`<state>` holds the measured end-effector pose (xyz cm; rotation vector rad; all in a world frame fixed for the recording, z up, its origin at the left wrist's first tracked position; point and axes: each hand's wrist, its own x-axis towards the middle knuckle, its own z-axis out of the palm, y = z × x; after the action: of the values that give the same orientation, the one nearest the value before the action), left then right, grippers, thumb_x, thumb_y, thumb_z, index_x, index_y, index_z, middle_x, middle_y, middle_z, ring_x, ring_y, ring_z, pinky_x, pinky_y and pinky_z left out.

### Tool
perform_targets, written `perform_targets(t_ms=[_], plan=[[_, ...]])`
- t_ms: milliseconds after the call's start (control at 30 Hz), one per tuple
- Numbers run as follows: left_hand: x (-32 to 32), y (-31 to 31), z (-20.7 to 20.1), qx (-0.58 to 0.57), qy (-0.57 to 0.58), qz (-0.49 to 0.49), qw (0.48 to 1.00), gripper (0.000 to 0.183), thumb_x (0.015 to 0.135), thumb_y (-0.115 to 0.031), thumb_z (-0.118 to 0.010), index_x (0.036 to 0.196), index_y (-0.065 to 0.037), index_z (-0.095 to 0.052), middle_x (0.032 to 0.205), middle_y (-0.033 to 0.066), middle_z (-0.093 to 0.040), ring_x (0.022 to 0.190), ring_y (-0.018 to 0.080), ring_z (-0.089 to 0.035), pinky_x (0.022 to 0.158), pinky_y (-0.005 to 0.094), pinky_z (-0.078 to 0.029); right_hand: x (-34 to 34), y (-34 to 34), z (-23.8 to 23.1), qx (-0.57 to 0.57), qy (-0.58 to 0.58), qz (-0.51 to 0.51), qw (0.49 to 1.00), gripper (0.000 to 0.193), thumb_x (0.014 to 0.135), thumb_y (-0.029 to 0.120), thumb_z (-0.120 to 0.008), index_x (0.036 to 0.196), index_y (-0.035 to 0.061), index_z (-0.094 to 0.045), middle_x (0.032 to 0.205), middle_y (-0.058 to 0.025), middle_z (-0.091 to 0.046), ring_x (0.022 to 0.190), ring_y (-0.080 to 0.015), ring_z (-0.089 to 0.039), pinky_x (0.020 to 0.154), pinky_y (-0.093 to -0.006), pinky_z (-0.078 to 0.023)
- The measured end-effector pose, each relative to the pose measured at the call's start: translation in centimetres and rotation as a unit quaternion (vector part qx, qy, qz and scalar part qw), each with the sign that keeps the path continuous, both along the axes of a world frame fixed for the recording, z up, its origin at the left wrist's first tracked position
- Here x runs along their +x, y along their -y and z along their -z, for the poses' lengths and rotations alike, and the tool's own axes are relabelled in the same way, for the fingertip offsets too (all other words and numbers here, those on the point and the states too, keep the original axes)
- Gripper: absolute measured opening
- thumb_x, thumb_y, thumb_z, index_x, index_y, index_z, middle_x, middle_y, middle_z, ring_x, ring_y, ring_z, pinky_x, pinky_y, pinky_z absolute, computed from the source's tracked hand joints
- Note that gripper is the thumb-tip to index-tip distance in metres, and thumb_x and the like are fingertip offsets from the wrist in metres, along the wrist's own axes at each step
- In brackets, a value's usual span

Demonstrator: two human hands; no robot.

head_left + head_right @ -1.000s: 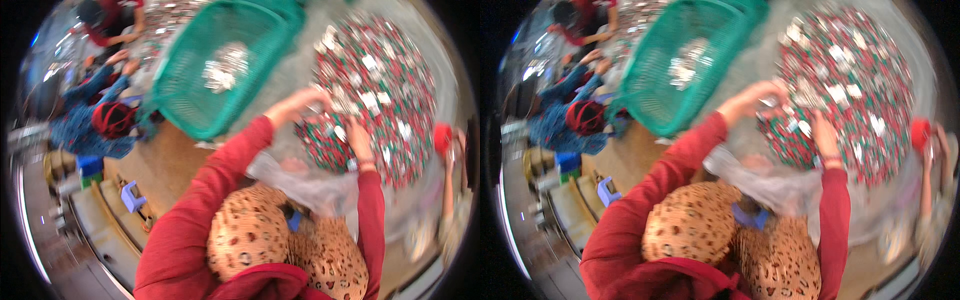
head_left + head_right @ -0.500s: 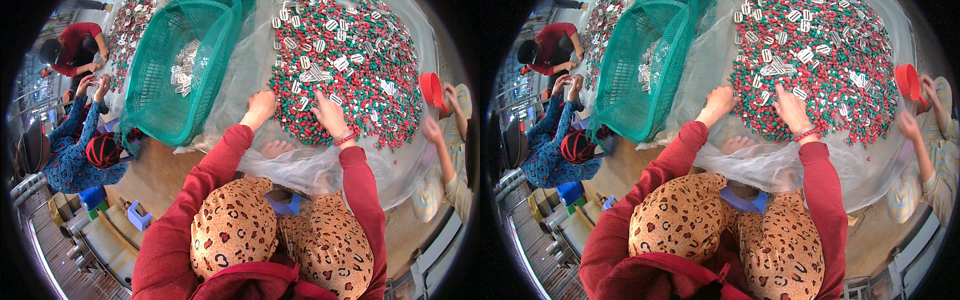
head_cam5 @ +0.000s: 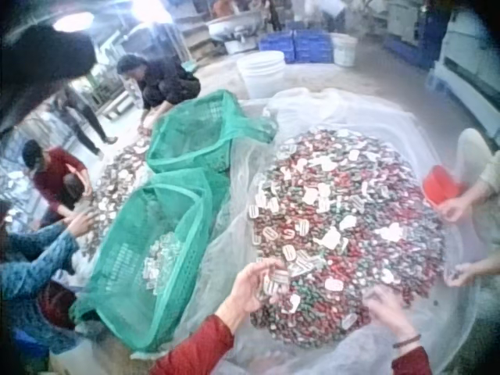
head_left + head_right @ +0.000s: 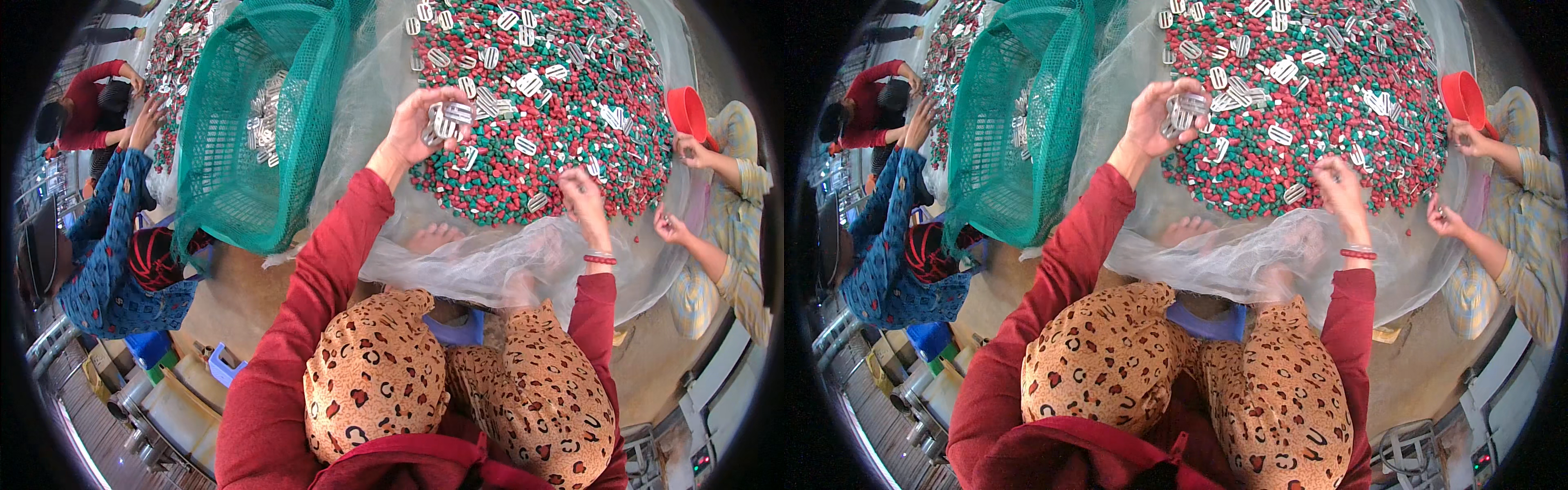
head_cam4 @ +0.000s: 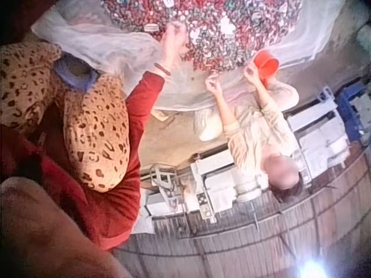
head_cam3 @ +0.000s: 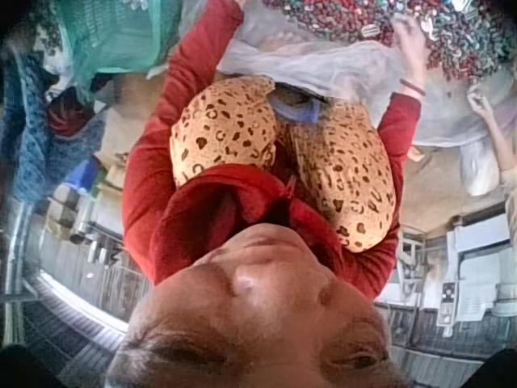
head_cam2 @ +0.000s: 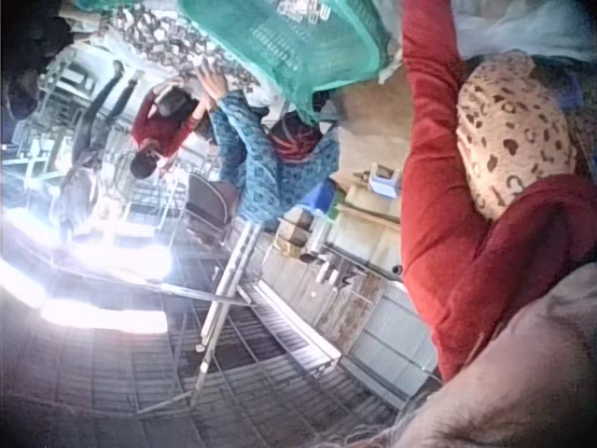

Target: The person sorts small red and green plastic items and metal components from a large pile on a plastic sheet, placing the metal components into green baskets.

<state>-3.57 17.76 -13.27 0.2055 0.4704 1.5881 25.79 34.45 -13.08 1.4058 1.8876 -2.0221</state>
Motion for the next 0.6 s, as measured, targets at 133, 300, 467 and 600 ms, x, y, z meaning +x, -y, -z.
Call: perform_targets(t_ms=[133, 300, 467, 600], plan=[[-1.0, -3.3, 0.3, -0.074, -0.069, -0.012, 0.995, 0.025, 0.092, -0.033, -0.048, 0.091, -0.008, -0.052, 0.087, 0.009, -0.056, 0.075, 0.0208, -0.06, 0.046, 0.025, -0.05, -0.2, 4.0, 3.0, 0.405, 0.241, -0.206, 0.857, 0.037, 0.078, 0.033, -0.068, 0.09, -0.0006, -0.056, 0.076, -0.0167, -0.063, 0.07, -0.0343, -0.061, 0.066, -0.0413, -0.047], [-1.0, -6.3, -0.3, -0.084, -0.136, 0.031, 0.987, 0.012, 0.079, -0.003, -0.066, 0.085, -0.007, -0.057, 0.065, -0.0004, -0.051, 0.057, 0.0089, -0.054, 0.037, 0.0181, -0.037, -0.8, 3.9, 3.9, 0.312, 0.193, -0.184, 0.912, 0.03, 0.075, 0.025, -0.069, 0.073, 0.0001, -0.053, 0.066, -0.0147, -0.06, 0.065, -0.0327, -0.06, 0.059, -0.0424, -0.043], [-1.1, -6.1, 4.2, -0.188, -0.833, 0.082, 0.514, 0.039, 0.075, -0.037, -0.07, 0.091, -0.002, -0.064, 0.079, 0.0173, -0.063, 0.076, 0.0292, -0.064, 0.061, 0.0414, -0.051, -1.4, 1.9, 3.6, -0.11, -0.138, 0.072, 0.982, 0.011, 0.08, 0.006, -0.056, 0.073, 0.0096, -0.049, 0.077, -0.002, -0.057, 0.059, -0.0084, -0.053, 0.044, -0.0203, -0.041], [2.0, -5.9, 4.7, -0.198, -0.897, 0.096, 0.384, 0.034, 0.078, -0.033, -0.063, 0.086, 0.0, -0.066, 0.081, 0.0205, -0.065, 0.081, 0.0361, -0.064, 0.073, 0.0454, -0.052, -4.4, 0.0, 0.2, -0.168, -0.148, 0.088, 0.971, 0.01, 0.088, 0.019, -0.053, 0.091, 0.0105, -0.048, 0.083, -0.0044, -0.057, 0.07, -0.0119, -0.058, 0.045, -0.0214, -0.043]])
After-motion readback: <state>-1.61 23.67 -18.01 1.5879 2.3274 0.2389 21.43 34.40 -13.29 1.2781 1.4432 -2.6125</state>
